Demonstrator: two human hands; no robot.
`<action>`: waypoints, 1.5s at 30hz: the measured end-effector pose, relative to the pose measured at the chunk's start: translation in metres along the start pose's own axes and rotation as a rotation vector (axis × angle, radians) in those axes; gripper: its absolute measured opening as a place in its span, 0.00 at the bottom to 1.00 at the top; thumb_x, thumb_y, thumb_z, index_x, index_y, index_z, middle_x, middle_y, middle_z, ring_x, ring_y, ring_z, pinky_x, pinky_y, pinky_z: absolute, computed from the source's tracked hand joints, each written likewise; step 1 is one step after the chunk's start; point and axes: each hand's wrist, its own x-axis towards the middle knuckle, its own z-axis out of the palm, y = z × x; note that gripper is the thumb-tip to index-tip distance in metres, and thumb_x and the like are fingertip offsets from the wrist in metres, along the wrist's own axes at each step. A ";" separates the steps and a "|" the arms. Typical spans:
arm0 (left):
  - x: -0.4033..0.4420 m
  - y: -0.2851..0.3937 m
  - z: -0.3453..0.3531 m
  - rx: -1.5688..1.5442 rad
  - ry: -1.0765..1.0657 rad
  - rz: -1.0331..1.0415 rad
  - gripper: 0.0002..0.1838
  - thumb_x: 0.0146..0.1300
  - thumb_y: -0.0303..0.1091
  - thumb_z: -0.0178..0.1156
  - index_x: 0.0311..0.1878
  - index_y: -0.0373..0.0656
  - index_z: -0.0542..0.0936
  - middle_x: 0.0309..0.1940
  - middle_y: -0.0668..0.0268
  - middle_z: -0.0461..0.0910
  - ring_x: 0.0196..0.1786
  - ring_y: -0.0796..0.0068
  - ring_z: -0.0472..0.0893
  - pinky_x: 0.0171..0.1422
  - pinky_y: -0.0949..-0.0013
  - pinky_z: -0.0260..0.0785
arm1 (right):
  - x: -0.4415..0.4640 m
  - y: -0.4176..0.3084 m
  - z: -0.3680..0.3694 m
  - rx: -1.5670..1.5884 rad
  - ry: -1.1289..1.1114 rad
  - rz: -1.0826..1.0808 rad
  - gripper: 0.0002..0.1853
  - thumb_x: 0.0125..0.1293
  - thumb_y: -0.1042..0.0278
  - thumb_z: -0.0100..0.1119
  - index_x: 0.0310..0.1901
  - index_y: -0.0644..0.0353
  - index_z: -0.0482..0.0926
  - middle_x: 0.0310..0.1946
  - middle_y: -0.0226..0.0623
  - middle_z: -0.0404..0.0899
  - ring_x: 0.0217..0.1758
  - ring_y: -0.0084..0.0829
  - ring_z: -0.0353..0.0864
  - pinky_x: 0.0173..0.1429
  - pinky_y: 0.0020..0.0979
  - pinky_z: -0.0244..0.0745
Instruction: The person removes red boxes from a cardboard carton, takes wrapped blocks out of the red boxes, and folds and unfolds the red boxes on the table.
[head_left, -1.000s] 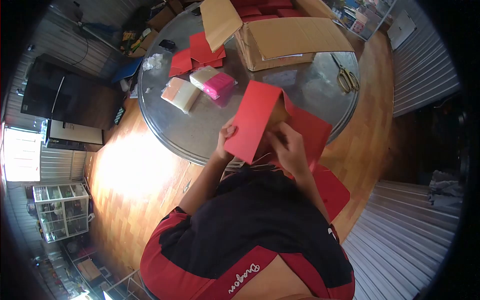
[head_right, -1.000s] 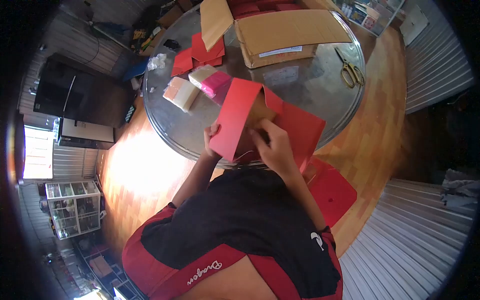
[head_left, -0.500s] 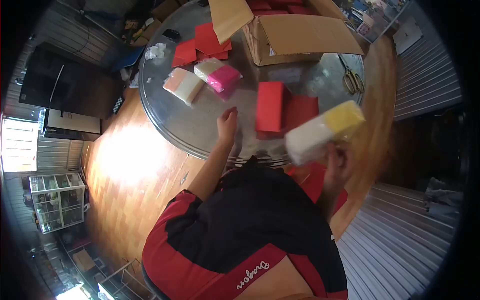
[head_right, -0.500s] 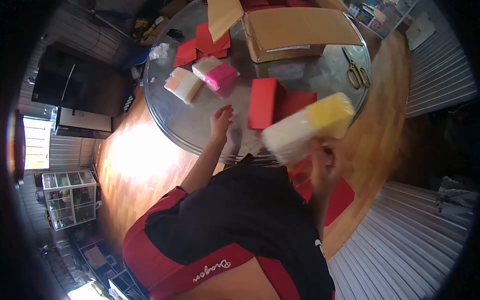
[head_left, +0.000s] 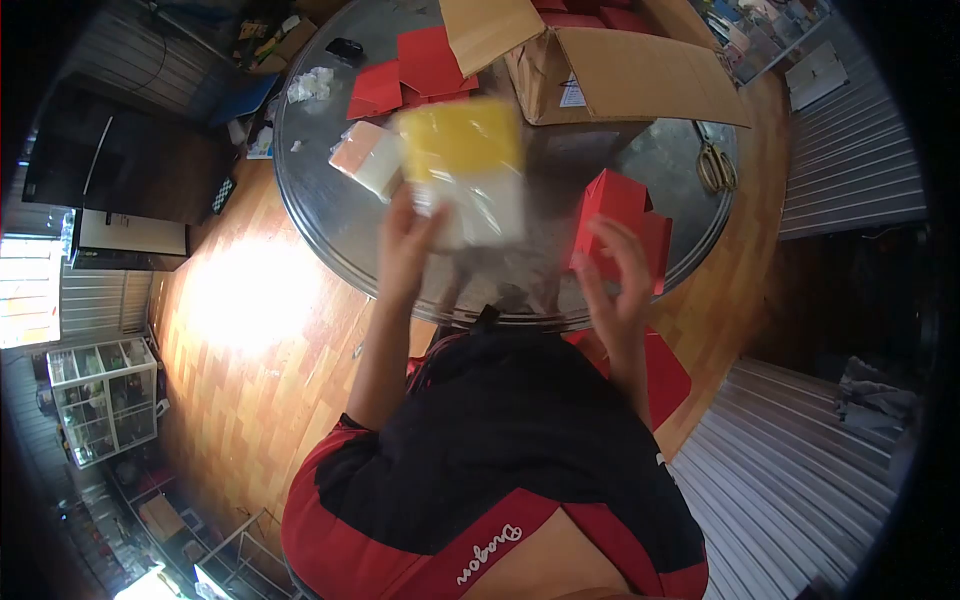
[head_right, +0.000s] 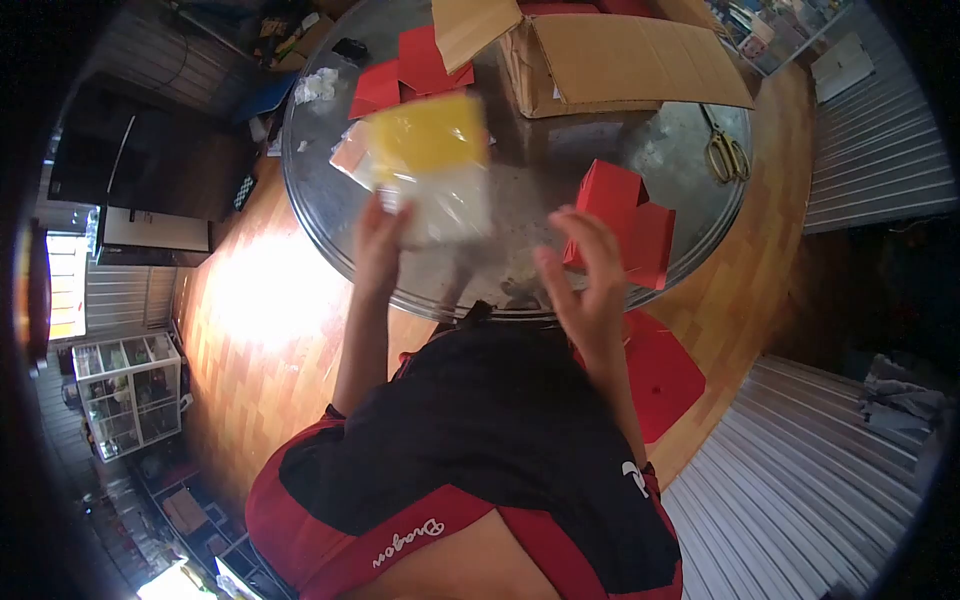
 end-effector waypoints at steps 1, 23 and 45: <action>0.010 -0.004 -0.020 -0.165 0.229 -0.030 0.26 0.59 0.30 0.56 0.60 0.40 0.61 0.49 0.61 0.71 0.48 0.73 0.74 0.50 0.72 0.66 | 0.000 0.002 0.001 -0.007 0.004 0.006 0.14 0.56 0.67 0.58 0.42 0.64 0.75 0.43 0.43 0.73 0.49 0.38 0.72 0.52 0.32 0.65; 0.058 -0.065 -0.032 0.674 0.010 0.248 0.21 0.58 0.38 0.57 0.53 0.39 0.70 0.38 0.55 0.76 0.40 0.62 0.76 0.44 0.64 0.67 | -0.048 0.056 0.077 -0.948 0.069 0.142 0.29 0.49 0.66 0.57 0.57 0.49 0.66 0.58 0.46 0.59 0.62 0.43 0.57 0.65 0.53 0.43; 0.043 -0.007 0.029 0.177 -0.774 0.069 0.58 0.37 0.38 0.73 0.68 0.44 0.43 0.65 0.47 0.48 0.64 0.55 0.59 0.65 0.59 0.54 | -0.008 0.028 -0.001 0.755 -0.054 0.829 0.12 0.63 0.65 0.50 0.43 0.64 0.75 0.39 0.30 0.76 0.41 0.19 0.74 0.47 0.21 0.67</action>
